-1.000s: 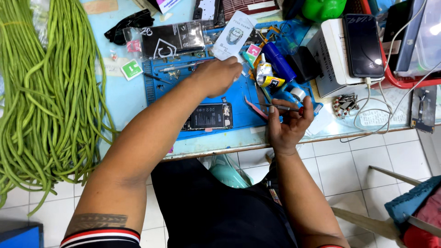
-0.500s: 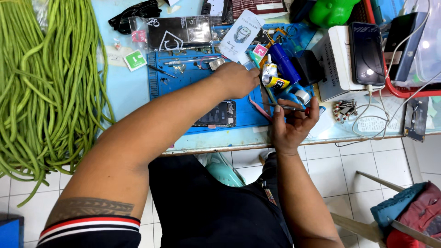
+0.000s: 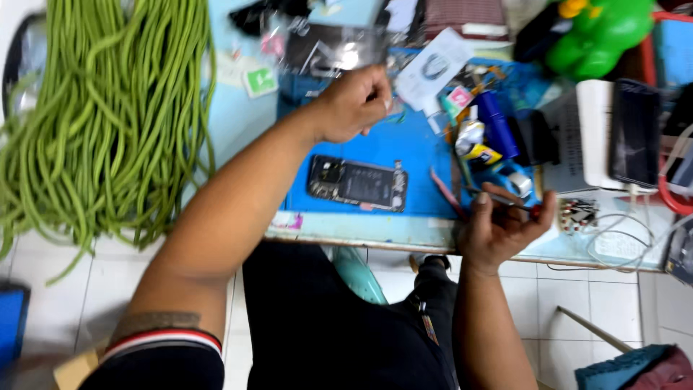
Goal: The person disassembles a mobile phone using a screwdriver and tweezers, removes the battery, and then reassembles the internal components on the repair mat.
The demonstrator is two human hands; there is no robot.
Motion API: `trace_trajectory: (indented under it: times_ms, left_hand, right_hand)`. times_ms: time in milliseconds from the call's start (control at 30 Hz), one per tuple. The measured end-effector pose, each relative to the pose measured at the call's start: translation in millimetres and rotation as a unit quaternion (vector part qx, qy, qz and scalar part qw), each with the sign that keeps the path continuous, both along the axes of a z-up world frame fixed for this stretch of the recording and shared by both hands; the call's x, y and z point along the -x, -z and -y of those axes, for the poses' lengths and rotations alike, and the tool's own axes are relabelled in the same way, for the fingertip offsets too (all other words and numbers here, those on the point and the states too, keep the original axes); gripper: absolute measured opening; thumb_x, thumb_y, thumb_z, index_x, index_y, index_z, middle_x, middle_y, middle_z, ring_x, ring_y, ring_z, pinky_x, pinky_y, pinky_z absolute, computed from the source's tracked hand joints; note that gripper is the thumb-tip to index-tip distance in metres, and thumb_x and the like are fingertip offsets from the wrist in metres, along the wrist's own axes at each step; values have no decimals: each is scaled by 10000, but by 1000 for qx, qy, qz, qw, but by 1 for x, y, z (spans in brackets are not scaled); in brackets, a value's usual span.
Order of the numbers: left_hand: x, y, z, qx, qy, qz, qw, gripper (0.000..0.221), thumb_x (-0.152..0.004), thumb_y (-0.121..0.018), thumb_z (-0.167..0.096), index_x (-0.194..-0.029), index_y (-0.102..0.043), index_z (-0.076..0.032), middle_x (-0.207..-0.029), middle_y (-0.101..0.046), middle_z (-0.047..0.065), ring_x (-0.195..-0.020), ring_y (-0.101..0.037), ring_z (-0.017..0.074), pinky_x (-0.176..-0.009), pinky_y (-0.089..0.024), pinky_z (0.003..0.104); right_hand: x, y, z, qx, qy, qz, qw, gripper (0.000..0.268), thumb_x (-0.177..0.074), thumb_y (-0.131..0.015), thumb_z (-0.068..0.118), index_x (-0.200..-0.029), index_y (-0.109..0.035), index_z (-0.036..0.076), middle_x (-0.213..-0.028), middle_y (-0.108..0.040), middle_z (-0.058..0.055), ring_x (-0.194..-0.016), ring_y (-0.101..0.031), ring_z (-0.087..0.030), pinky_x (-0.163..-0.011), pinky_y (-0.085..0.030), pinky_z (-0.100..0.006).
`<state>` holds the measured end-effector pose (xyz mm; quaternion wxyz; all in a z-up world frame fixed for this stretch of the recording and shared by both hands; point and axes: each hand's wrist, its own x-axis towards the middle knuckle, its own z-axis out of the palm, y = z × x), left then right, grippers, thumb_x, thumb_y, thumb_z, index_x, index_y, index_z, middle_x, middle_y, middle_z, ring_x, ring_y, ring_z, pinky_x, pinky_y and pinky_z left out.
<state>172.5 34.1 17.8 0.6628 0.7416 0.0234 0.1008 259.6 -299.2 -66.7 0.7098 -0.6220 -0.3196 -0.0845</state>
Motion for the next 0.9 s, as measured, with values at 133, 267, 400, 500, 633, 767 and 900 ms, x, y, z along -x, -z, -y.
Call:
trace_trajectory:
  times_ms: [133, 267, 400, 500, 633, 767, 900]
  left_hand:
    - [33, 5, -11, 107, 24, 37, 993, 168, -971, -701, -65, -1057, -558, -64, -920, -666, 27, -755, -633, 95, -620, -568, 284]
    - [45, 5, -23, 179, 54, 99, 977, 217, -1027, -736, -61, -1144, -554, -69, -1000, -702, 62, -913, -682, 112, -725, -556, 276]
    - [53, 17, -17, 165, 55, 113, 978, 181, -1079, -701, -43, -1177, -553, -76, -1045, -716, 66, -901, -683, 97, -744, -551, 271]
    - [57, 18, -10, 124, 39, 106, 986, 142, -1111, -667, -33, -1183, -553, -79, -1054, -720, 58, -925, -685, 91, -752, -568, 269]
    - [55, 15, -2, 81, 38, 93, 992, 121, -1121, -634, -27, -1189, -549, -80, -1048, -716, 35, -957, -704, 76, -745, -569, 251]
    - [54, 15, -3, 73, 36, 86, 993, 119, -1136, -632, -26, -1203, -555, -86, -1059, -698, 25, -983, -699, 72, -748, -571, 246]
    - [53, 12, -2, 55, 35, 72, 995, 128, -1124, -631, -34, -1201, -552, -97, -1035, -715, 9, -937, -690, 63, -724, -569, 239]
  right_hand:
    - [1, -20, -2, 24, 13, 5, 1000, 827, -1102, -692, -56, -1647, -98, 128, -1191, -665, -182, -979, -658, -234, -907, -541, -303]
    - [-1, -56, -28, 20, 5, 57, 998, 822, -1077, -711, -26, -1605, -106, 152, -1334, -553, -130, -835, -638, -218, -760, -539, -283]
    - [1, -67, -69, 28, -35, 97, 994, 809, -1160, -721, -24, -1587, -76, 210, -1191, -652, -195, -926, -703, -287, -850, -586, -338]
    - [10, -72, -103, 17, -89, 109, 990, 787, -1122, -714, -16, -1536, -83, 206, -1147, -695, -223, -829, -727, -255, -764, -596, -333]
    - [15, -77, -131, 13, -116, 155, 981, 782, -1112, -709, -24, -1534, -95, 215, -1144, -700, -229, -822, -738, -260, -750, -611, -330]
    - [20, -75, -131, 24, -114, 165, 979, 782, -1110, -704, -33, -1538, -103, 225, -1140, -695, -231, -829, -742, -274, -761, -616, -332]
    - [20, -70, -129, 34, -114, 169, 979, 782, -1108, -699, -43, -1541, -110, 236, -1136, -691, -232, -837, -745, -288, -771, -622, -334]
